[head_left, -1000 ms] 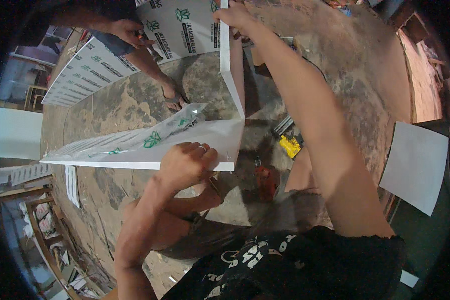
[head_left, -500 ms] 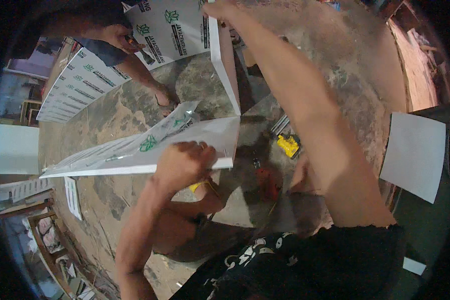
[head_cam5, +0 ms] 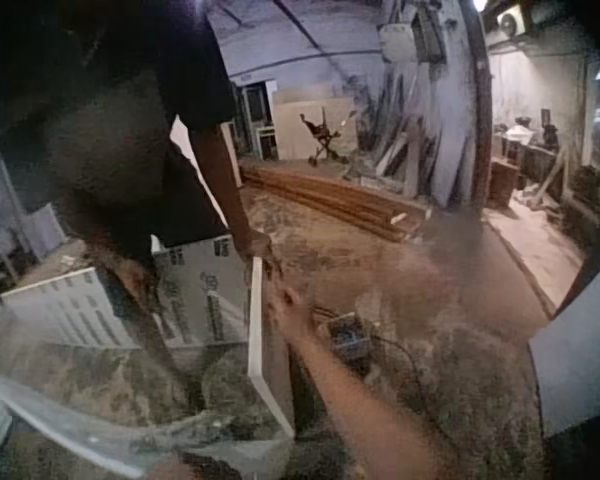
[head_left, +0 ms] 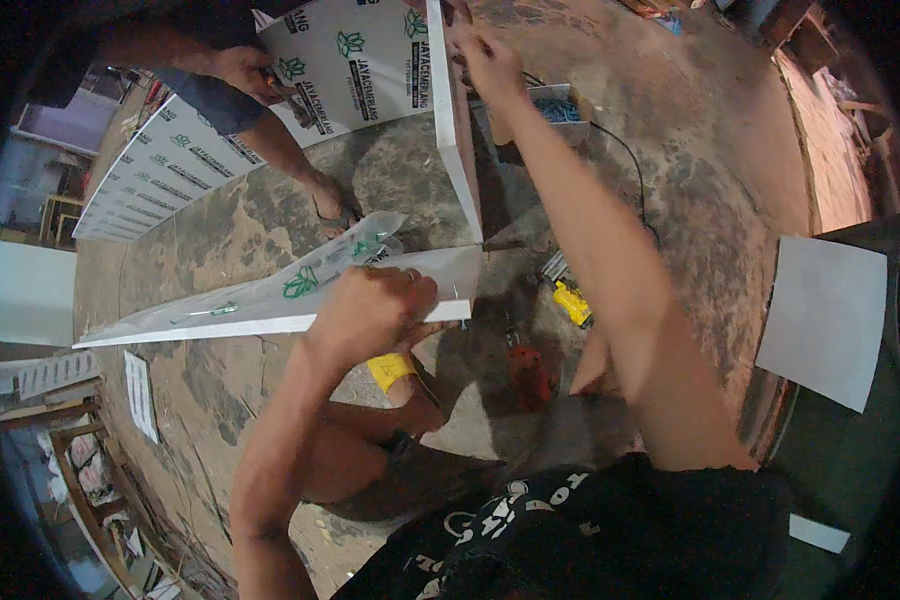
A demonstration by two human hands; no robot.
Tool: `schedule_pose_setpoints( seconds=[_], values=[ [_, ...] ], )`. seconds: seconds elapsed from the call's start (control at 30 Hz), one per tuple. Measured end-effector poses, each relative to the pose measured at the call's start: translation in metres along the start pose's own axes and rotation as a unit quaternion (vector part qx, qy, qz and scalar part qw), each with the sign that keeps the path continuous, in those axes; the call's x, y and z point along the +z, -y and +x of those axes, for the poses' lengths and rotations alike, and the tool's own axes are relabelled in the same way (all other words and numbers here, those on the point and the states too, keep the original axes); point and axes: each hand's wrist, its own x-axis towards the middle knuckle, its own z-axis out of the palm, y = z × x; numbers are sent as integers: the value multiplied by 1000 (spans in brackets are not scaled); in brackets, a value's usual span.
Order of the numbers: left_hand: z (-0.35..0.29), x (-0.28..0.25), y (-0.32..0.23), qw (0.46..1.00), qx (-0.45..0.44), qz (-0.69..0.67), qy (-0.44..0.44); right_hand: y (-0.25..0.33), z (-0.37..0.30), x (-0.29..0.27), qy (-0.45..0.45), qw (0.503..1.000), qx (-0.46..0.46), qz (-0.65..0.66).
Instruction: The person assembles a white cabinet by aligning panels and using a drill to drive screws into the wood. The person uses pliers to adjust a fastener and continues drilling while an assistant holds the panels in place.
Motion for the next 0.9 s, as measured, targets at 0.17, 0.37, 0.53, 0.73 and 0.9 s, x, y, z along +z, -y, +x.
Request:
schedule_pose_setpoints(
  seconds=[0.17,0.37,0.53,0.73,0.9],
  values=[
    [37,-8,7,997,4,-49,-57,-155,-203,-104,-48,987,-70,-138],
    [30,-17,17,998,-15,-39,-51,-143,-285,-52,75,992,-40,-96],
    [1,-29,11,997,-38,6,-61,-154,-291,-34,60,990,108,67],
    [12,-27,6,998,-38,-37,-15,-121,-333,-59,101,988,48,-106],
    [15,-32,-2,987,-137,30,-75,-93,-319,-60,193,955,201,-102]
  ],
)
